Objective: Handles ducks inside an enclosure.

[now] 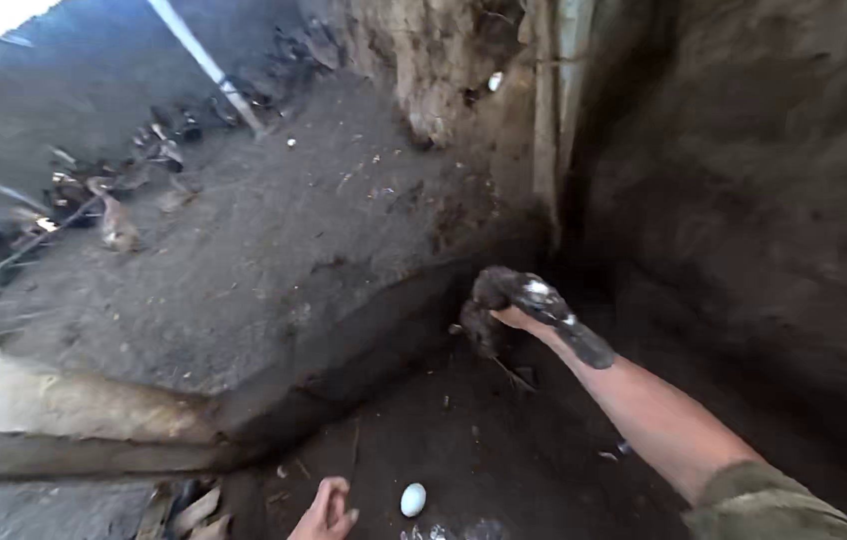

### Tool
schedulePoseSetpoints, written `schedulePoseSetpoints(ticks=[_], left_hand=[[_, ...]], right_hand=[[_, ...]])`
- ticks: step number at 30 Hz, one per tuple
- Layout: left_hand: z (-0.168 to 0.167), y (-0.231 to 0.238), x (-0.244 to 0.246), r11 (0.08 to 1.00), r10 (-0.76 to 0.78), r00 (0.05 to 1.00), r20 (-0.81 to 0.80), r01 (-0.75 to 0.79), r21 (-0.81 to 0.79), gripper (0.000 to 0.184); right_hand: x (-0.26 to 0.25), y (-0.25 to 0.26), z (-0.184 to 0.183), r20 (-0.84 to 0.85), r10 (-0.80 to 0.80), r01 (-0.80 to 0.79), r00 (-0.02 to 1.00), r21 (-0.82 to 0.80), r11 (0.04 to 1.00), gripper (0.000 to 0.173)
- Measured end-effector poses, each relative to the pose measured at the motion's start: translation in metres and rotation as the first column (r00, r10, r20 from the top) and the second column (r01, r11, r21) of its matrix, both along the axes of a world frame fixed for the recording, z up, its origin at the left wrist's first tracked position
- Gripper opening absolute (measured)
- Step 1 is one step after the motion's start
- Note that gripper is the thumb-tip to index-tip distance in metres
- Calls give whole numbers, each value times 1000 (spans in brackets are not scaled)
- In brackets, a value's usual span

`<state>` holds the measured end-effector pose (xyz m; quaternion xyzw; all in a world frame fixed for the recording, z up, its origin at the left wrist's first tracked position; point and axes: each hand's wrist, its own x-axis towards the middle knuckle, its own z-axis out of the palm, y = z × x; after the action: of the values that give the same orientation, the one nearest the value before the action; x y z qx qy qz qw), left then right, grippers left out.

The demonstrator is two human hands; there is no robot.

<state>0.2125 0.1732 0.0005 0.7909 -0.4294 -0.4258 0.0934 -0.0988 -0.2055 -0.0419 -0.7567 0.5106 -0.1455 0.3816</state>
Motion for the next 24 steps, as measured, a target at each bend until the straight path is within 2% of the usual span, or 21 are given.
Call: schedulePoseSetpoints(ticks=[1,4,6,8,9,10,12,15,16,17,18,20,22,24], left_hand=[[-3,-23,-22,991,-25,1000,15,27,-130,49],[-3,-105,-85,905,-87,996,23,89,-417,66],[3,-161,-123,829,-76,997,-17,54,-557,96],[10,-206,-154,742,-29,997,-66,-22,-670,126],[12,-223,-166,697,-9,994,-106,-69,-714,134],[14,-236,-178,640,-1,990,-144,-109,-760,135],[17,-255,-199,482,-50,990,-134,-94,-871,121],[18,-258,-217,144,-108,990,91,106,-984,86],[20,-258,-222,53,-61,986,156,159,-986,77],[22,-258,-227,2,23,983,184,184,-983,71],[26,-258,-230,-12,106,977,185,187,-982,67],[35,-256,-229,17,237,962,134,134,-991,67],[43,-254,-223,52,317,947,56,41,-998,71],[45,-252,-219,45,356,934,18,2,-999,74]], right_hand=[[5,-6,-4,-1,-14,14,1000,-12,1000,55],[4,17,36,-27,-42,41,999,-17,999,57],[4,30,35,25,-43,46,999,-118,992,55],[8,32,8,64,-20,33,998,-212,977,43],[6,34,10,54,-16,28,998,-217,976,35],[3,39,21,64,-18,31,998,-205,978,25],[2,44,35,87,-39,58,995,-226,972,16],[7,56,31,125,-28,62,992,-276,959,16],[6,59,35,130,-15,48,991,-256,966,16],[5,57,37,119,18,9,993,-228,974,19],[6,53,40,92,46,-26,995,-210,977,22],[11,51,48,69,84,-72,994,-170,983,31],[16,52,54,96,57,-40,994,-176,984,36],[19,49,55,25,32,-27,999,-176,984,41]])
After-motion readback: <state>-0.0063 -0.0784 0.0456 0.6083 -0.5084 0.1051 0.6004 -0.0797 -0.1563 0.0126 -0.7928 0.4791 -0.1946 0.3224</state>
